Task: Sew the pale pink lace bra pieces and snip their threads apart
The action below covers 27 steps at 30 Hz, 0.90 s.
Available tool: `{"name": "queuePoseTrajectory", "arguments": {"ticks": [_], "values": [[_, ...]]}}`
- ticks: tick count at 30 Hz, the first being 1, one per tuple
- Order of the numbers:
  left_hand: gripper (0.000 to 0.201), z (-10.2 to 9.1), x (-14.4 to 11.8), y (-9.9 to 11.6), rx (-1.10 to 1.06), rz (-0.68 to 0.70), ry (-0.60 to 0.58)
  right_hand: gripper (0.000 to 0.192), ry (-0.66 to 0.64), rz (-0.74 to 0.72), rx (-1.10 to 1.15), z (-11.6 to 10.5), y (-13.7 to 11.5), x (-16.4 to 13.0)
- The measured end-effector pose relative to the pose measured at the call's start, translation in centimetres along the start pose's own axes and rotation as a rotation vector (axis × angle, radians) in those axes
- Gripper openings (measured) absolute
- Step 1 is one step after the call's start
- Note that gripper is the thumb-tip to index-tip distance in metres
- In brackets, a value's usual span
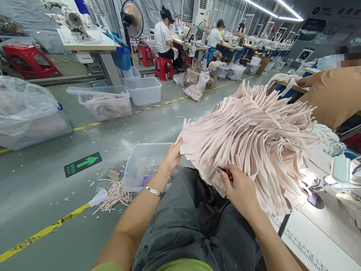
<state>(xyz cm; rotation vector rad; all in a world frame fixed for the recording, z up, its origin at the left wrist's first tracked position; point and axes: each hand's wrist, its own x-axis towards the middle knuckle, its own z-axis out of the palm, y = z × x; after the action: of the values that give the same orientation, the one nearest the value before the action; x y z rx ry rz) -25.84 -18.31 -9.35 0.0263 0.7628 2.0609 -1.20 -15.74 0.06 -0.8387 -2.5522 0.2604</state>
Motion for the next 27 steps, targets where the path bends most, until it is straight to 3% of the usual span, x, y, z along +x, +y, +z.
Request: {"name": "queuePoseTrajectory", "arguments": {"ticks": [7, 12, 15, 22, 27], "values": [[0.020, 2.3, -1.6, 2.4, -0.051, 0.046, -0.080, 0.033, 0.017, -0.026, -0.013, -0.2, -0.3, 0.4], [0.034, 4.0, -3.4, 3.5, -0.043, 0.083, -0.239, 0.033, 0.023, -0.078, -0.085, -0.6, -2.1, 2.2], [0.028, 3.4, -3.4, 3.2, 0.067, 0.018, -0.216, 0.031, -0.009, -0.107, -0.122, -0.5, -3.3, 3.2], [0.014, -0.4, -3.6, 0.6, 0.146, -0.073, -0.083, 0.029, -0.113, -0.100, -0.173, -0.3, -4.2, 3.5], [0.016, -0.1, -3.7, 0.0, 0.055, -0.054, -0.103, 0.035, -0.297, -0.185, -0.426, 0.6, -3.5, 3.2]]}}
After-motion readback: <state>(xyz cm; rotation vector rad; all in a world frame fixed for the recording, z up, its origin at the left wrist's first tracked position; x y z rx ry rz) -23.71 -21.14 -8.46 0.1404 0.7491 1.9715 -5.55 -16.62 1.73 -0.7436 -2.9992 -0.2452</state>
